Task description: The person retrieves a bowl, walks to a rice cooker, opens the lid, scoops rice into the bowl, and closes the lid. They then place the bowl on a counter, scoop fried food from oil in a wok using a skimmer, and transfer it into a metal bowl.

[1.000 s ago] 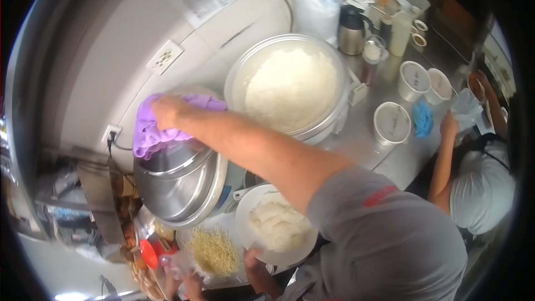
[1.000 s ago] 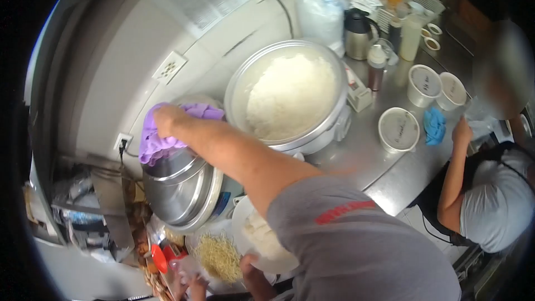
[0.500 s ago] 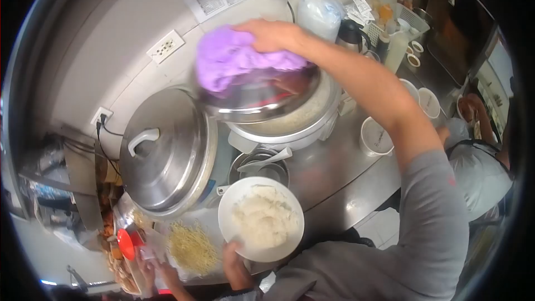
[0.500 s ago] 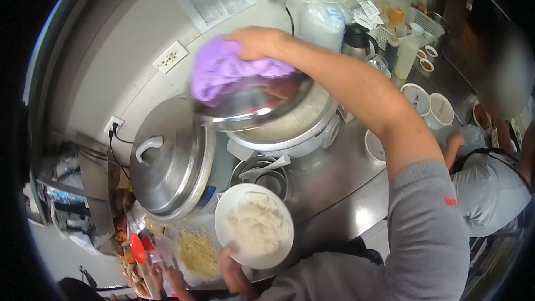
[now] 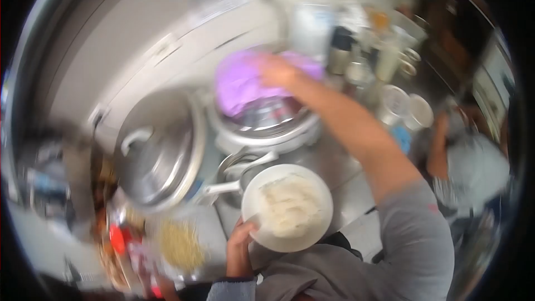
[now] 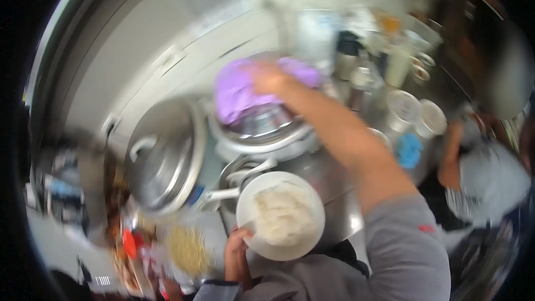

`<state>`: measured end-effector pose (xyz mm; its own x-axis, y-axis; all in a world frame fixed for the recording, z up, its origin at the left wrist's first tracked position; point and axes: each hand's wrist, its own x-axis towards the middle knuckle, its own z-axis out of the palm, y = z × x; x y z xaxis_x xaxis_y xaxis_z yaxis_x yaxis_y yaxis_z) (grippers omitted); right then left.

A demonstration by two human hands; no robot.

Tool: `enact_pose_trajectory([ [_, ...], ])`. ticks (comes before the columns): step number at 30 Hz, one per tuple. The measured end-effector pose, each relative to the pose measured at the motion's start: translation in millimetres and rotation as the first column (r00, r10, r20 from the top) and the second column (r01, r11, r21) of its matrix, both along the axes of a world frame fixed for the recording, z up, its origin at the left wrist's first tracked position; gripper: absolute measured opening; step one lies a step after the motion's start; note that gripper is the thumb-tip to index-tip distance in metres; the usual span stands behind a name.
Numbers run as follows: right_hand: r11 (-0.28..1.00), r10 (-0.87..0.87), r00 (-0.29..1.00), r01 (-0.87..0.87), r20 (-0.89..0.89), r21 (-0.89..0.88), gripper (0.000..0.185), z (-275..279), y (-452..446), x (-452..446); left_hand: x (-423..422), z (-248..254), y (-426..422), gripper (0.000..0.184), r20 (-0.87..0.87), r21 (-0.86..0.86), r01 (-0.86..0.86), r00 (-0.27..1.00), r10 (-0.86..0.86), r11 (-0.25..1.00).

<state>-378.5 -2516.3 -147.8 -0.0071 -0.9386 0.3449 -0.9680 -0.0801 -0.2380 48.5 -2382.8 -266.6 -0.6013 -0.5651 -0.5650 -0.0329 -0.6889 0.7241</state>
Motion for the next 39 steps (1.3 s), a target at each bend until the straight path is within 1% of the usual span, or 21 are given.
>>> enact_pose_trajectory([
  [1,1.0,0.008,0.998,-0.009,0.057,0.013,0.068,-3,-7,-2,-3,-10,-3,0.063,0.061,-0.02,0.027,0.998,-0.026,0.999],
  [3,0.998,-0.006,0.977,-0.009,0.214,0.07,0.084,-4,-22,-6,-17,-2,0,0.059,-0.009,-0.07,0.009,1.0,-0.009,0.998],
  [5,0.945,-0.161,0.957,0.08,0.24,0.316,0.093,36,-15,3,-11,-31,-13,0.06,-0.053,-0.147,0.111,0.991,-0.12,0.983],
  [6,0.996,-0.084,0.966,0.082,0.246,0.018,0.085,34,-21,5,-15,-39,-17,0.06,-0.038,-0.155,0.153,0.986,-0.161,0.976],
  [7,0.993,-0.091,0.989,0.099,0.12,-0.065,0.08,48,-14,18,-28,-37,-13,0.061,-0.03,-0.152,0.187,0.981,-0.193,0.971],
  [8,0.977,-0.131,0.984,0.149,0.119,-0.154,0.07,96,49,49,-37,-38,-9,0.061,-0.019,-0.151,0.219,0.974,-0.224,0.964],
  [10,0.936,0.191,0.802,0.025,0.566,-0.351,0.06,130,185,98,-53,-39,-2,0.062,-0.004,-0.138,0.287,0.957,-0.29,0.948],
  [11,0.748,0.279,0.894,0.027,0.351,-0.663,0.056,108,221,115,-64,-36,1,0.062,0.0,-0.133,0.32,0.946,-0.323,0.938],
  [13,0.808,0.5,0.677,-0.14,0.54,-0.573,0.05,118,337,144,-83,-33,6,0.063,-0.005,-0.119,0.377,0.925,-0.38,0.919],
  [14,0.881,0.426,0.647,-0.137,0.632,-0.454,0.047,98,376,149,-91,-32,9,0.063,-0.01,-0.116,0.401,0.914,-0.405,0.909],
  [16,0.972,-0.057,0.529,0.222,0.847,-0.074,0.044,60,450,157,-105,-31,20,0.064,-0.021,-0.119,0.446,0.892,-0.451,0.887],
  [18,0.778,-0.448,0.476,0.625,0.757,0.067,0.039,33,520,156,-119,-34,30,0.064,-0.038,-0.137,0.497,0.862,-0.506,0.857],
  [20,0.588,-0.455,0.269,0.807,0.849,0.06,0.033,27,583,163,-137,-35,47,0.065,-0.061,-0.146,0.547,0.827,-0.559,0.825],
  [23,0.381,-0.509,0.142,0.922,0.849,0.074,0.034,13,661,179,-168,-27,96,0.067,-0.107,-0.13,0.641,0.75,-0.653,0.757],
  [25,0.28,-0.533,0.068,0.955,0.844,0.1,0.034,15,702,190,-193,13,160,0.069,-0.144,-0.084,0.72,0.675,-0.724,0.689],
  [26,0.234,-0.553,0.06,0.968,0.831,0.086,0.034,13,719,197,-204,29,188,0.07,-0.155,-0.062,0.756,0.638,-0.754,0.652],
  [28,0.143,-0.589,0.053,0.989,0.807,0.039,0.035,11,750,206,-231,9,225,0.068,-0.128,-0.111,0.835,0.525,-0.841,0.538],
  [29,0.091,-0.554,-0.017,0.993,0.833,0.081,0.034,15,763,210,-243,2,245,0.069,-0.159,-0.111,0.854,0.489,-0.857,0.508],
  [32,-0.056,-0.469,-0.001,0.998,0.883,-0.029,0.037,-4,802,208,-272,3,300,0.072,-0.171,-0.092,0.912,0.381,-0.908,0.4],
  [36,-0.125,-0.431,0.004,0.99,0.903,-0.063,0.04,-7,826,200,-298,1,348,0.072,-0.215,-0.026,0.976,0.205,-0.955,0.215],
  [39,-0.142,-0.439,0.02,0.986,0.898,-0.091,0.047,-21,841,190,-310,15,375,0.071,-0.261,0.016,0.989,0.149,-0.954,0.15],
])
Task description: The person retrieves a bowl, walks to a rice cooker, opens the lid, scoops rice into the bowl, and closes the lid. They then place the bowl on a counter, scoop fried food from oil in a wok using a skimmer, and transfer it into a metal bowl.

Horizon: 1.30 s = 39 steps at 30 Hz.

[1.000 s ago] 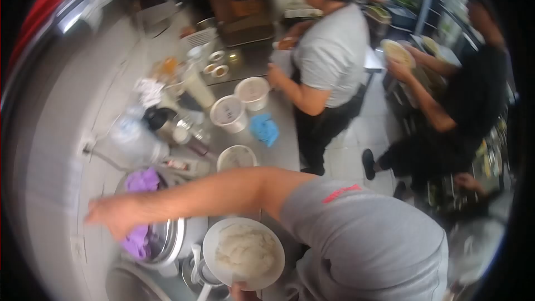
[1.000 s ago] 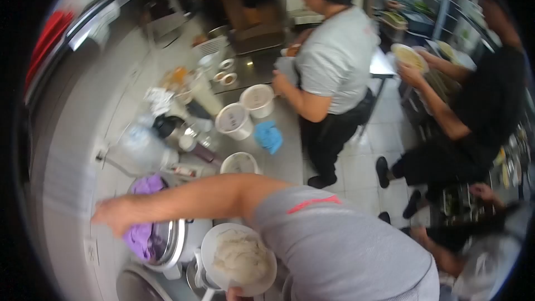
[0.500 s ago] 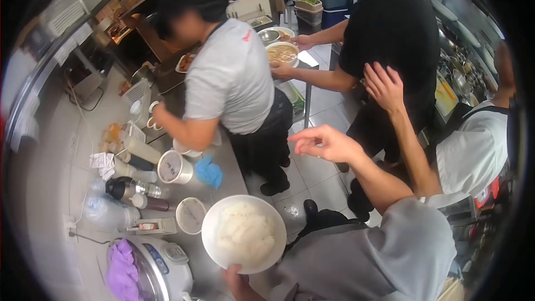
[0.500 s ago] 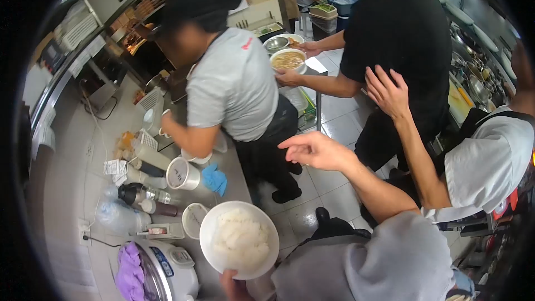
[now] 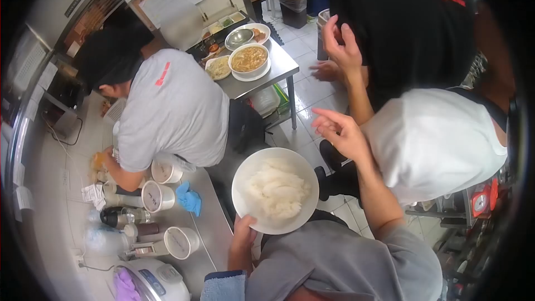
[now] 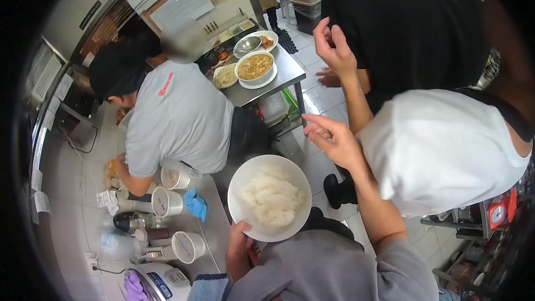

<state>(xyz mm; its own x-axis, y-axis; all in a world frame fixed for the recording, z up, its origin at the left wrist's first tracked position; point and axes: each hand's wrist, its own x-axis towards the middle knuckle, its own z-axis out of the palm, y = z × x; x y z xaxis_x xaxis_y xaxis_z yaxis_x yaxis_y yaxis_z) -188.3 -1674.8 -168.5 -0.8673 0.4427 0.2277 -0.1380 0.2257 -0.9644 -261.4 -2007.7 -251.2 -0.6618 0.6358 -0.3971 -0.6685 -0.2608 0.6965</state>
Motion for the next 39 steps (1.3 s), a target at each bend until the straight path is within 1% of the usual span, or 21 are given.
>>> enact_pose_trajectory([
  [3,0.974,-0.217,0.969,0.223,-0.115,0.035,0.055,1,1,-22,-18,-5,11,0.07,-0.025,-0.01,0.06,0.998,-0.061,0.998],
  [4,0.966,-0.209,0.97,0.225,-0.128,0.126,0.066,-1,3,-28,-24,-9,15,0.07,-0.027,-0.018,0.084,0.996,-0.085,0.996],
  [5,0.946,-0.255,0.954,0.28,-0.158,0.163,0.072,-2,6,-37,-31,-14,18,0.07,-0.028,-0.026,0.105,0.994,-0.106,0.994],
  [7,0.921,-0.354,0.913,0.378,-0.204,0.093,0.075,-9,19,-54,-44,-16,27,0.07,-0.052,-0.038,0.137,0.989,-0.139,0.99],
  [10,0.9,-0.373,0.91,0.402,-0.18,0.168,0.078,-27,44,-67,-57,-15,40,0.072,-0.077,-0.039,0.159,0.984,-0.162,0.986],
  [13,0.897,-0.426,0.885,0.44,-0.188,0.042,0.079,-32,60,-75,-70,-11,48,0.071,-0.062,-0.027,0.181,0.981,-0.182,0.983],
  [14,0.889,-0.425,0.88,0.45,-0.211,0.083,0.081,-30,64,-75,-73,-6,51,0.071,-0.059,-0.026,0.19,0.98,-0.191,0.981],
  [17,0.88,-0.409,0.909,0.417,-0.083,0.229,0.08,-21,67,-77,-81,10,60,0.071,-0.053,-0.035,0.225,0.972,-0.227,0.974],
  [18,0.9,-0.399,0.917,0.39,0.006,0.193,0.066,-19,63,-76,-84,13,65,0.071,-0.053,-0.037,0.242,0.968,-0.244,0.97],
  [21,0.91,-0.209,0.976,0.169,0.068,0.38,0.042,9,42,-55,-96,3,71,0.071,-0.067,0.016,0.282,0.958,-0.28,0.959],
  [24,0.921,-0.217,0.976,0.216,-0.034,0.324,0.028,45,4,-21,-105,0,79,0.075,-0.092,0.037,0.302,0.95,-0.297,0.953],
  [27,0.978,-0.209,0.971,0.21,0.113,0.003,0.03,41,-2,25,-107,-15,83,0.077,-0.08,-0.022,0.292,0.953,-0.293,0.956],
  [28,0.97,-0.243,0.961,0.238,0.135,0.051,0.03,32,2,41,-106,-19,89,0.076,-0.1,-0.021,0.288,0.952,-0.289,0.957],
  [29,0.958,-0.263,0.951,0.278,0.163,-0.075,0.03,23,7,54,-98,-13,98,0.075,-0.066,-0.147,0.211,0.973,-0.222,0.966],
  [30,0.938,-0.302,0.931,0.329,0.207,-0.111,0.031,17,10,68,-98,-17,105,0.065,-0.056,-0.034,0.249,0.967,-0.25,0.968],
  [31,0.915,-0.342,0.908,0.381,0.243,-0.133,0.031,13,15,79,-93,-12,117,0.066,-0.064,0.009,0.26,0.964,-0.259,0.966],
  [32,0.911,-0.352,0.906,0.389,0.236,-0.133,0.031,7,17,89,-90,-14,127,0.066,-0.069,-0.004,0.265,0.962,-0.265,0.964],
  [33,0.907,-0.371,0.904,0.402,0.214,-0.124,0.031,2,22,97,-86,-10,139,0.066,-0.081,0.045,0.304,0.951,-0.3,0.952],
  [34,0.914,-0.36,0.916,0.385,0.178,-0.131,0.031,-6,28,105,-81,-10,153,0.065,-0.098,0.037,0.286,0.955,-0.281,0.957],
  [35,0.915,-0.352,0.916,0.38,0.194,-0.136,0.032,-10,32,111,-75,-10,163,0.064,-0.115,0.029,0.277,0.955,-0.272,0.961],
  [39,0.912,-0.34,0.913,0.379,0.227,-0.158,0.032,-18,52,122,-66,-12,198,0.062,-0.085,0.043,0.359,0.931,-0.355,0.932],
])
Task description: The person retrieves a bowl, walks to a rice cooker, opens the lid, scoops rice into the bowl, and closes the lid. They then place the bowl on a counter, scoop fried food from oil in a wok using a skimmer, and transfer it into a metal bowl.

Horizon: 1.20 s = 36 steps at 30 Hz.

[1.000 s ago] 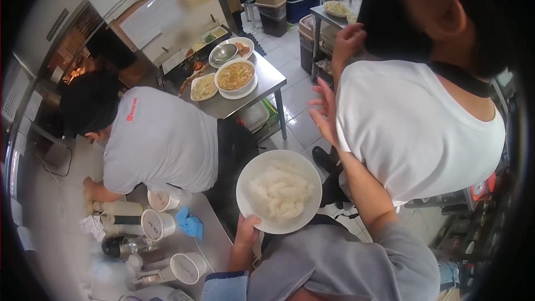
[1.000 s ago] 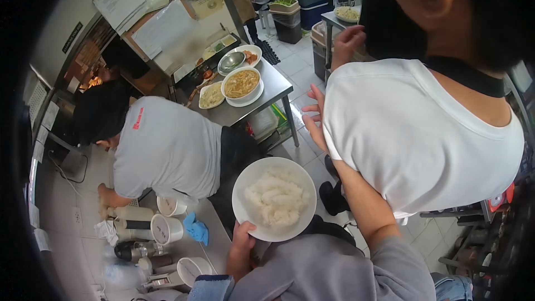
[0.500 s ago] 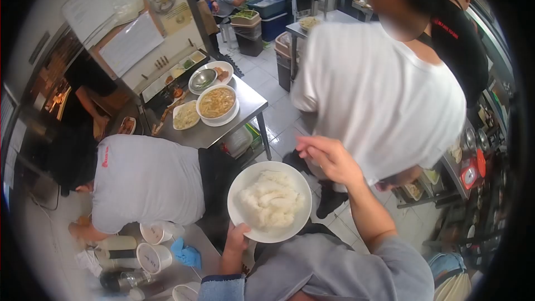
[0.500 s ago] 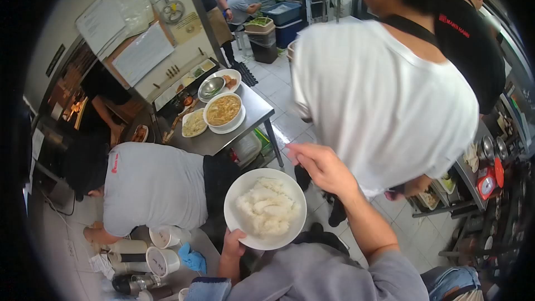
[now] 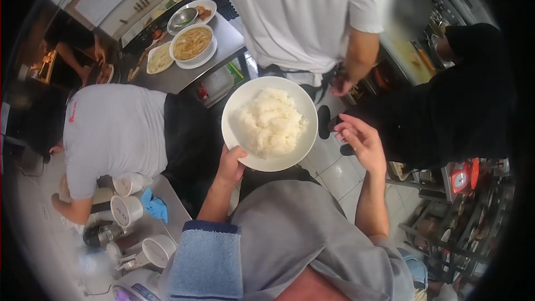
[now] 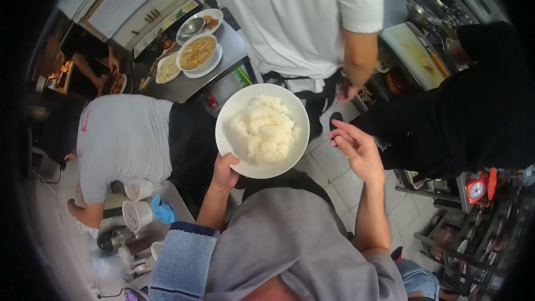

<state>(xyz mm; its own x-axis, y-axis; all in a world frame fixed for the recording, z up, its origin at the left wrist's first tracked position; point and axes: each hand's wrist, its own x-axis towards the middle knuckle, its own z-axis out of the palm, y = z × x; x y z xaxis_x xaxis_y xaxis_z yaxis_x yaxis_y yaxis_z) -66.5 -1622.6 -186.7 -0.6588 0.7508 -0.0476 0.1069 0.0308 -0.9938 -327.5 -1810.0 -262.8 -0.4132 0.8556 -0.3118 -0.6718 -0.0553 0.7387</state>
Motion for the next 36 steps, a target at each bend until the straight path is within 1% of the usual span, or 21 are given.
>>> enact_pose_trajectory([
  [2,1.0,0.019,1.0,-0.019,-0.006,-0.013,0.032,-6,14,-1,4,2,13,0.062,0.01,-0.028,0.009,1.0,-0.009,1.0],
  [5,0.999,0.024,1.0,-0.024,-0.013,-0.036,0.03,-7,42,-10,5,2,38,0.062,0.014,-0.077,-0.074,0.997,0.075,0.994],
  [6,0.999,0.024,0.999,-0.024,-0.023,-0.033,0.03,-9,52,-14,0,6,46,0.064,0.025,-0.084,-0.019,0.999,0.021,0.996],
  [8,0.999,0.049,0.998,-0.05,-0.028,-0.02,0.03,-13,77,-26,-12,2,64,0.066,0.022,-0.082,0.008,1.0,-0.007,0.997],
  [10,0.998,0.034,0.999,-0.035,-0.011,-0.055,0.03,-20,105,-40,-21,-7,89,0.067,-0.019,-0.032,-0.069,0.997,0.069,0.997],
  [11,0.998,0.026,1.0,-0.026,0.002,-0.055,0.03,-22,120,-48,-31,-11,99,0.066,-0.026,-0.042,-0.035,0.999,0.034,0.999],
  [13,0.998,0.022,0.999,-0.021,0.026,-0.059,0.031,-26,149,-64,-45,-16,124,0.063,0.007,-0.034,-0.054,0.998,0.054,0.998],
  [14,1.0,0.017,0.997,-0.015,0.074,-0.024,0.031,-24,162,-73,-52,-13,136,0.07,0.002,-0.098,-0.014,1.0,0.015,0.995],
  [15,1.0,0.015,0.993,-0.017,0.119,0.011,0.032,-24,175,-79,-61,-19,150,0.069,0.004,-0.039,-0.01,1.0,0.01,0.999],
  [16,0.999,0.001,0.988,-0.007,0.152,0.04,0.032,-39,191,-81,-71,-31,163,0.068,0.018,-0.031,-0.018,1.0,0.019,0.999],
  [17,0.996,0.005,0.974,-0.026,0.226,0.089,0.032,-36,204,-83,-81,-24,179,0.067,0.036,-0.032,0.007,0.999,-0.006,0.999],
  [18,0.992,-0.029,0.97,-0.002,0.24,0.129,0.032,-35,215,-83,-89,-17,193,0.066,0.058,-0.041,0.035,0.998,-0.033,0.999],
  [21,0.985,-0.165,0.975,0.17,0.147,-0.017,0.033,-41,251,-76,-118,-21,241,0.065,0.039,-0.017,0.041,0.998,-0.04,0.999],
  [22,0.98,-0.196,0.973,0.197,0.122,0.005,0.033,-53,265,-70,-125,-21,257,0.066,0.028,-0.009,0.052,0.998,-0.052,0.999],
  [25,0.955,-0.295,0.934,0.296,0.201,0.022,0.033,-72,302,-66,-153,-15,319,0.067,-0.004,-0.016,0.1,0.995,-0.101,0.995],
  [28,0.945,-0.32,0.922,0.326,0.219,0.01,0.031,-93,348,-71,-162,-16,369,0.06,0.095,-0.019,0.006,0.996,-0.004,1.0],
  [30,0.944,-0.324,0.918,0.331,0.23,0.007,0.03,-124,387,-78,-173,-16,407,0.067,0.052,0.0,0.016,0.999,-0.016,1.0],
  [31,0.96,-0.267,0.941,0.279,0.208,-0.029,0.028,-126,409,-87,-176,-17,419,0.07,0.036,-0.003,0.019,0.999,-0.019,1.0],
  [32,0.965,-0.25,0.937,0.26,0.244,-0.011,0.028,-107,426,-105,-186,-39,427,0.067,-0.113,-0.005,0.031,0.993,-0.032,0.999],
  [33,0.971,-0.233,0.931,0.24,0.28,0.009,0.028,-86,444,-128,-203,-78,436,0.064,-0.257,-0.006,0.048,0.965,-0.048,0.999],
  [36,0.994,-0.077,0.986,0.087,0.146,-0.062,0.031,-76,503,-181,-220,-67,472,0.062,-0.301,0.014,0.001,0.953,0.003,1.0],
])
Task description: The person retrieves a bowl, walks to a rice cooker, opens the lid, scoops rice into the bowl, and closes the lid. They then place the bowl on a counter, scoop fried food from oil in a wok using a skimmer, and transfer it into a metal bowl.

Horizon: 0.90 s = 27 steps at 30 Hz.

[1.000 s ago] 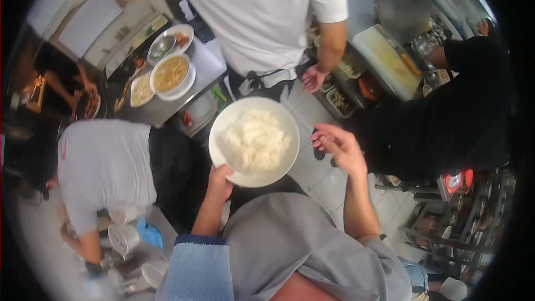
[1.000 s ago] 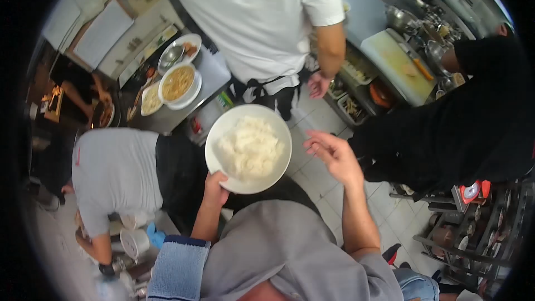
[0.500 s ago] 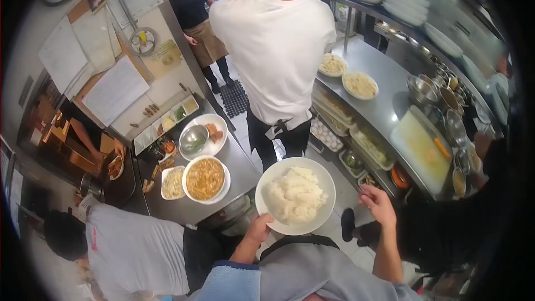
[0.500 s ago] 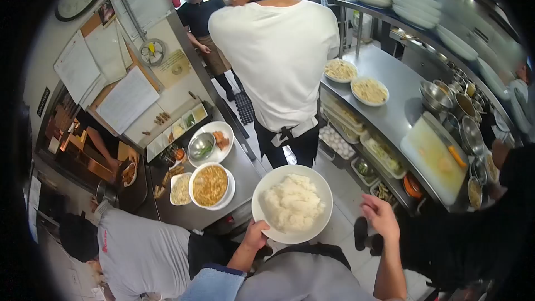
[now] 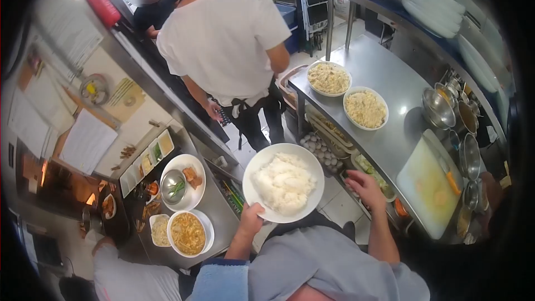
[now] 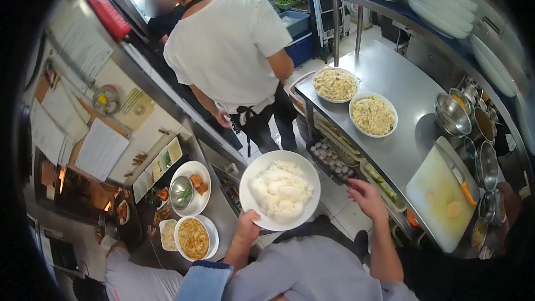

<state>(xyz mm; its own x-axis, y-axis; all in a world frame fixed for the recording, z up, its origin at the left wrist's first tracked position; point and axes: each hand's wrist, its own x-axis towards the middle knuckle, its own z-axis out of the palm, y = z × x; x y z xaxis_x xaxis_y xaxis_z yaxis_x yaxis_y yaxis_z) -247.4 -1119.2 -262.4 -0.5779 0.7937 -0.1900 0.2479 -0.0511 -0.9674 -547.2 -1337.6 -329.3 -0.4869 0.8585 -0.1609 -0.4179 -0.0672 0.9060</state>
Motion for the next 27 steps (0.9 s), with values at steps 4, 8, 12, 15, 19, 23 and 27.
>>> enact_pose_trajectory([
  [4,0.975,0.221,0.973,-0.221,-0.073,0.004,0.034,12,66,-84,-7,72,43,0.069,0.248,-0.025,-0.151,0.957,0.153,0.988],
  [8,0.942,0.334,0.926,-0.335,-0.178,0.021,0.033,16,119,-173,-54,66,76,0.075,0.272,0.018,-0.204,0.943,0.192,0.979],
  [12,0.905,0.423,0.894,-0.425,-0.149,0.022,0.033,15,162,-256,-112,55,115,0.07,0.206,-0.001,-0.317,0.928,0.311,0.948],
  [15,0.918,0.394,0.907,-0.395,-0.149,0.025,0.033,8,193,-303,-172,48,145,0.073,0.252,-0.031,-0.308,0.918,0.306,0.951],
  [19,0.963,0.267,0.958,-0.27,-0.103,-0.015,0.033,34,226,-344,-256,51,192,0.071,0.221,-0.1,-0.238,0.942,0.254,0.966],
  [23,0.995,0.09,0.99,-0.094,-0.108,-0.034,0.032,54,254,-359,-324,66,254,0.07,0.266,-0.129,-0.165,0.944,0.194,0.978],
  [27,0.994,-0.061,0.979,0.042,-0.192,-0.102,0.031,43,281,-374,-378,62,334,0.067,0.165,-0.137,-0.145,0.972,0.167,0.98],
])
